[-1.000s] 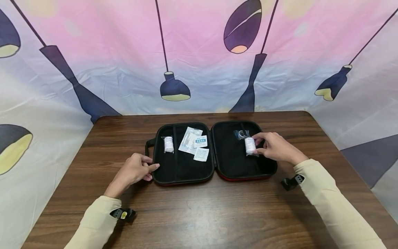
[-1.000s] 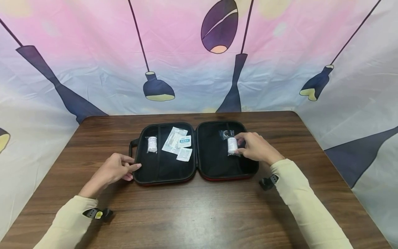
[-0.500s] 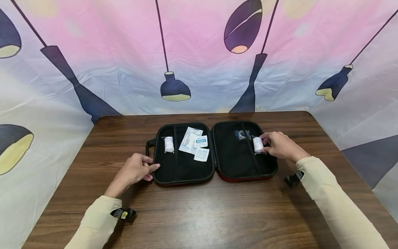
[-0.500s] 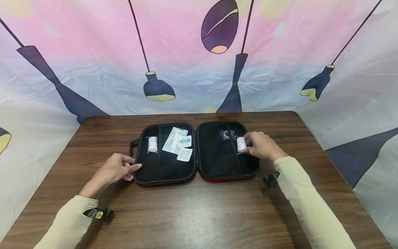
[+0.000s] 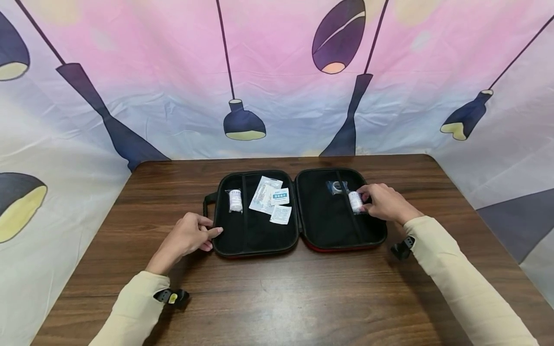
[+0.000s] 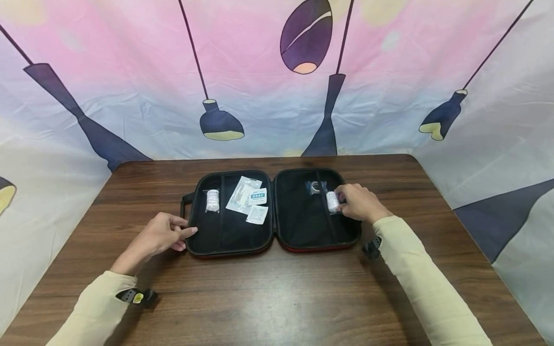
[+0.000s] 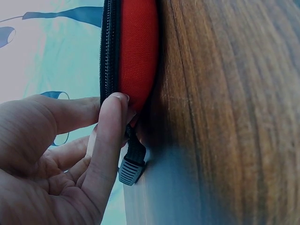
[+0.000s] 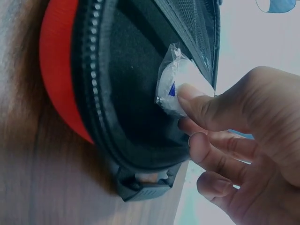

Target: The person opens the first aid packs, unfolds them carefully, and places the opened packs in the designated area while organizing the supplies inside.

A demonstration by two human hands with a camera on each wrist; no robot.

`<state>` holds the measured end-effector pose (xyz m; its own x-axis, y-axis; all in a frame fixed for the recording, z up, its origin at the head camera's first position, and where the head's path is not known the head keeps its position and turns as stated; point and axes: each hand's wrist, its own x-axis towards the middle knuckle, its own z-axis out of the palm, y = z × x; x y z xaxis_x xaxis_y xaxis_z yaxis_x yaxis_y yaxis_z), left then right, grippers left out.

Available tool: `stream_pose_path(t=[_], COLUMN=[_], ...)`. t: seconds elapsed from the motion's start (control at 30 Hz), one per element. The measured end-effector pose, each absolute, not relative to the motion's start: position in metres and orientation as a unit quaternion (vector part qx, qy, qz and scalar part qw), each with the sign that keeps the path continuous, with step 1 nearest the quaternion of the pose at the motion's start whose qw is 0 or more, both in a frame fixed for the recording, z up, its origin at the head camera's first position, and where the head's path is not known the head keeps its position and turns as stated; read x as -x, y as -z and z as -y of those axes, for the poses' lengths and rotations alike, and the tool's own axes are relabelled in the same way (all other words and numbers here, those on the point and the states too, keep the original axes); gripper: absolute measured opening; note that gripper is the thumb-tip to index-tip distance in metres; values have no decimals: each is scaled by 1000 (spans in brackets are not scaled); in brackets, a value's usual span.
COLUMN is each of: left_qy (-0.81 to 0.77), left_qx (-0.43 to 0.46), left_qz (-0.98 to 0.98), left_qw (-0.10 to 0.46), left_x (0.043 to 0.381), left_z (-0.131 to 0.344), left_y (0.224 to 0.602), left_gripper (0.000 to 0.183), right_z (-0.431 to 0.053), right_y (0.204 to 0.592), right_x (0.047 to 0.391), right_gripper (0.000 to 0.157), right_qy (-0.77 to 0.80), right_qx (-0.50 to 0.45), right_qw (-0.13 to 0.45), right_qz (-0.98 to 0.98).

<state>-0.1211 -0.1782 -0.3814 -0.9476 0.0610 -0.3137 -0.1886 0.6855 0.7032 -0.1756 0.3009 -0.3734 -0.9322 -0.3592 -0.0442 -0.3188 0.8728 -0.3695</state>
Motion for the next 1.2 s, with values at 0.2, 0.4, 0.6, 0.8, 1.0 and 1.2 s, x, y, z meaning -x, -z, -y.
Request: stream_pose_path(t=[0.2,0.4,0.6,0.8,1.0,1.2], left_qy=[-394,-394,-394,-399,-395,-396], left_qx=[34,34,33,37,37,38], left_qz=[-905,-905,-905,-902,-904,-903], left_qw=[159,158,158,160,161,165], left_x=[122,122,122,123,123,124], left_z=[178,178,178,178,179,179], left_y=[380,380,381,381,380,380], left_gripper=[53,53,53,53,53,54], right_z=[-293,-288,-296,-302,-294,-290], right_y=[380,383,378,379,386,387], right_x=[178,179,178,179,182,183], right_gripper=[40,42,52,36,31,33], right_qy=[200,225,255,269,287,283], right_qx=[173,180,168,165,167,161], right_qw=[45,47,58,51,54,63], right_qz=[-963,-956,-950,-948,-942,-943])
